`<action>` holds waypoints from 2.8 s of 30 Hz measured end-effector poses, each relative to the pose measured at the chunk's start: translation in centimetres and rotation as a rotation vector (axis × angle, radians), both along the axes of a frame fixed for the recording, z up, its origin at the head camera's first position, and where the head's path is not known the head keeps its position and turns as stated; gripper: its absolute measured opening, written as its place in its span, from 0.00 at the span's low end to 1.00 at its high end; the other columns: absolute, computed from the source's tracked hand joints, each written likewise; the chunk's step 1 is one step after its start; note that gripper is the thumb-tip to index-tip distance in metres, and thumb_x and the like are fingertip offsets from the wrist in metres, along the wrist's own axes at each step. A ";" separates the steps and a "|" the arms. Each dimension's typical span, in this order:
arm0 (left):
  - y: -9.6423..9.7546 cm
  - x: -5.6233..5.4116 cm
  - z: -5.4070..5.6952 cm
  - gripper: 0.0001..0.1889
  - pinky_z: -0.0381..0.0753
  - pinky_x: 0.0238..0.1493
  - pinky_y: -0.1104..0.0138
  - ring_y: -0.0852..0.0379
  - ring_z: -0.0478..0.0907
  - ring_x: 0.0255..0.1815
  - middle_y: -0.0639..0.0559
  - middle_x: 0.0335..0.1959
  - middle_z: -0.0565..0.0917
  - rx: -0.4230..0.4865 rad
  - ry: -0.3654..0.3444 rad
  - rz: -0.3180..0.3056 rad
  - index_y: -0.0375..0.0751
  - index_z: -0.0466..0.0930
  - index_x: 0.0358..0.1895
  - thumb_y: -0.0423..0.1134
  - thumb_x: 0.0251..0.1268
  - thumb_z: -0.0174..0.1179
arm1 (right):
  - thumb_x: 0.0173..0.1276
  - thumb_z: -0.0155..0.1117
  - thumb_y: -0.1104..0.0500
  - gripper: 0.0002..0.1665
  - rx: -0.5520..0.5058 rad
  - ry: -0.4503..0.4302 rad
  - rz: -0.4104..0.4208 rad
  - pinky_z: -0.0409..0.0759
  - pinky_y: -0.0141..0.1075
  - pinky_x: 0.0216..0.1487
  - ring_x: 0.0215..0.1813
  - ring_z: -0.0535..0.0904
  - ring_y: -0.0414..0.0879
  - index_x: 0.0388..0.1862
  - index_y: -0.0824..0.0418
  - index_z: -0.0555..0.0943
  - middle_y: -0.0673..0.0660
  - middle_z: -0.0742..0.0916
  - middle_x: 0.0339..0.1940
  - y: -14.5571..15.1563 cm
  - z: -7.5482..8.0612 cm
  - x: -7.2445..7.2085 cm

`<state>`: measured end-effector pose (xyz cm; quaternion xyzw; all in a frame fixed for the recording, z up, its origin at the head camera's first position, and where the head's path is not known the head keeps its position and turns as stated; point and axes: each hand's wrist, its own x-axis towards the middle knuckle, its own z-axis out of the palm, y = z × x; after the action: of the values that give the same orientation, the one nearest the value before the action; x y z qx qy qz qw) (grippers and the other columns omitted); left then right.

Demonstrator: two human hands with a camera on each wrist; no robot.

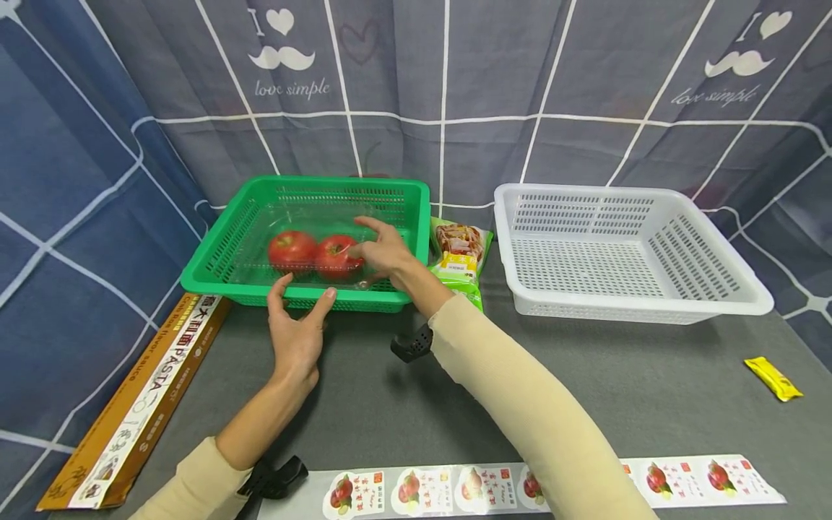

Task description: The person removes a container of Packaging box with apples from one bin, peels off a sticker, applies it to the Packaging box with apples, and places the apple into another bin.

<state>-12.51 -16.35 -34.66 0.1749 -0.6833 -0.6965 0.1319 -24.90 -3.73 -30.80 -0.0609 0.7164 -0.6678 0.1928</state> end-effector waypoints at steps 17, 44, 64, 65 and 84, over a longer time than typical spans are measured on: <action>0.1 0.0 0.0 0.41 0.71 0.59 0.56 0.45 0.68 0.57 0.48 0.75 0.46 -0.007 -0.008 0.022 0.55 0.52 0.76 0.48 0.65 0.66 | 0.69 0.59 0.66 0.32 -0.038 0.127 -0.194 0.81 0.44 0.19 0.35 0.81 0.54 0.71 0.47 0.71 0.61 0.70 0.68 1.3 3.5 1.9; 0.0 -0.2 0.0 0.40 0.71 0.55 0.58 0.50 0.70 0.49 0.52 0.73 0.47 0.019 -0.017 0.014 0.61 0.52 0.76 0.48 0.66 0.66 | 0.63 0.59 0.70 0.36 -0.110 0.179 -0.237 0.76 0.35 0.17 0.44 0.79 0.50 0.70 0.50 0.72 0.60 0.67 0.65 12.5 6.8 8.9; -0.2 -0.3 0.3 0.39 0.69 0.55 0.62 0.52 0.69 0.49 0.50 0.73 0.45 0.006 -0.038 0.001 0.64 0.50 0.77 0.49 0.69 0.62 | 0.69 0.60 0.68 0.36 0.018 0.190 -0.193 0.79 0.38 0.20 0.45 0.78 0.48 0.75 0.57 0.65 0.62 0.65 0.69 21.1 5.4 15.5; -0.2 -0.3 0.2 0.38 0.69 0.54 0.62 0.52 0.69 0.49 0.51 0.73 0.45 0.001 -0.041 0.003 0.64 0.51 0.76 0.49 0.68 0.62 | 0.70 0.60 0.68 0.36 0.021 0.190 -0.186 0.79 0.39 0.20 0.46 0.77 0.49 0.75 0.56 0.65 0.62 0.65 0.70 21.4 5.2 15.8; -0.2 -0.2 0.2 0.39 0.69 0.63 0.55 0.46 0.64 0.63 0.48 0.73 0.45 0.015 -0.030 -0.015 0.63 0.49 0.77 0.49 0.69 0.62 | 0.71 0.63 0.61 0.35 0.090 0.128 -0.106 0.79 0.42 0.22 0.55 0.76 0.57 0.75 0.53 0.65 0.63 0.61 0.73 25.0 1.5 19.7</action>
<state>-12.70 -16.58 -34.42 0.1810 -0.6811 -0.7000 0.1151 -5.20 21.30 -29.28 -0.0568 0.7586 -0.6391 0.1135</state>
